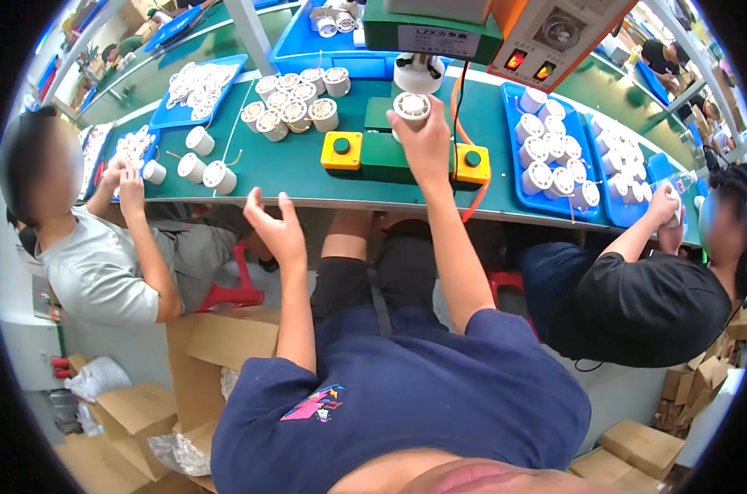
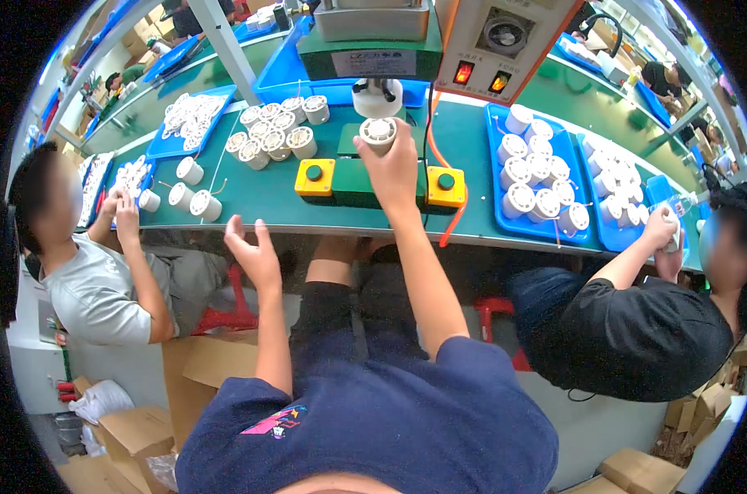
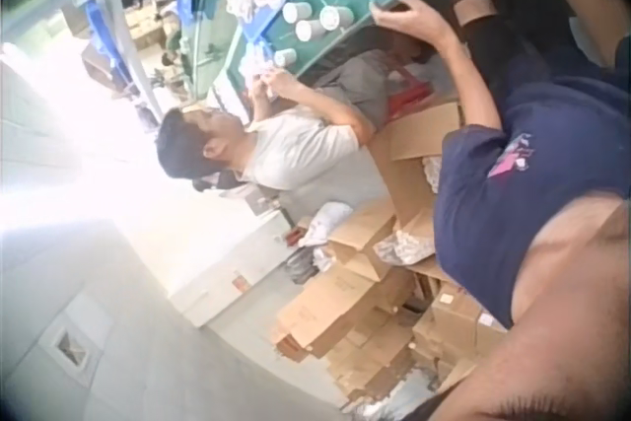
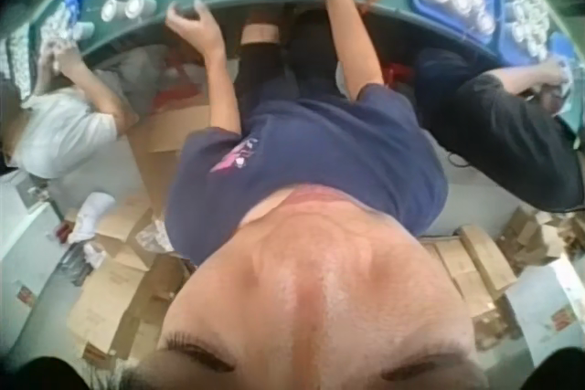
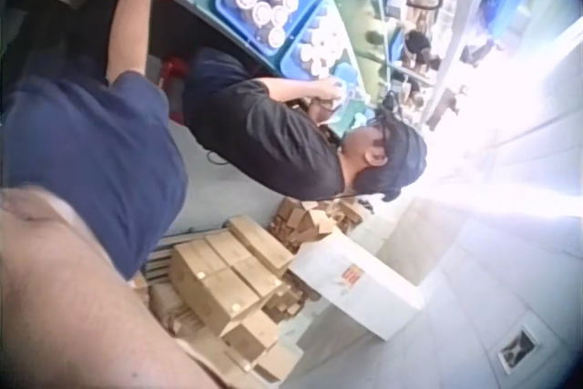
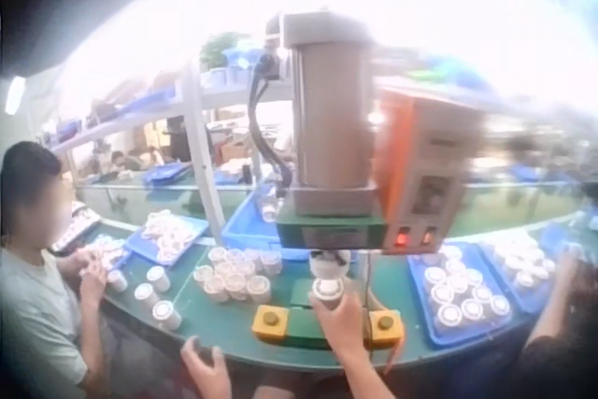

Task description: Assemble plastic components using a pneumatic press machine on a production line.

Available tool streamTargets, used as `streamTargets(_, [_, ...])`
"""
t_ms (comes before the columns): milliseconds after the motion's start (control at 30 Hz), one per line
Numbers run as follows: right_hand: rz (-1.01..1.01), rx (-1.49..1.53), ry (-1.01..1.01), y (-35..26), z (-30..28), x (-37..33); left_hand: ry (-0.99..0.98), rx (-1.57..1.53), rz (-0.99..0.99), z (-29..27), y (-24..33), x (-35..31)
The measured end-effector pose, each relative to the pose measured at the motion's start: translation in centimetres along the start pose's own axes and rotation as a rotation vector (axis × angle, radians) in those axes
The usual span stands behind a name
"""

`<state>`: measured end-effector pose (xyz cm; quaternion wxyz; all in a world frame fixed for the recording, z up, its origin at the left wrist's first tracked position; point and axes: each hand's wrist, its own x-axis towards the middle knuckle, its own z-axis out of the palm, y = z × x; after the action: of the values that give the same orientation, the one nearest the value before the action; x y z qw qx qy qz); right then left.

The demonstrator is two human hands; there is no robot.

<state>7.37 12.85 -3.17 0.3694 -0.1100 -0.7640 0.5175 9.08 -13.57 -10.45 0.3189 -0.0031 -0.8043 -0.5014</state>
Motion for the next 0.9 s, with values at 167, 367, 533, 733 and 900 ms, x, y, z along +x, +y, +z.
streamTargets(167, [-0.038, -0.016, 0.205, -0.1, 0.7, 0.1, -0.005, 0.188, 0.041, -2.6, -3.9, 4.9])
streamTargets(367, [-0.407, -0.191, 0.315, -3.5, -2.2, -3.1, 0.024, 0.273, -0.004, -2.6, -6.0, 7.7])
streamTargets(533, [-0.043, -0.285, 0.608, 0.3, -11.6, -7.4, 0.048, 0.256, -0.047, -1.4, -7.0, 7.7])
streamTargets(733, [0.104, -0.71, 0.548, 5.1, -15.9, -6.4, 0.16, 0.294, -0.071, -2.8, -9.1, 9.4])
streamTargets(900, [0.131, -0.746, 0.515, 5.3, -18.3, -4.4, 0.159, 0.309, -0.051, -1.4, -8.4, 11.1])
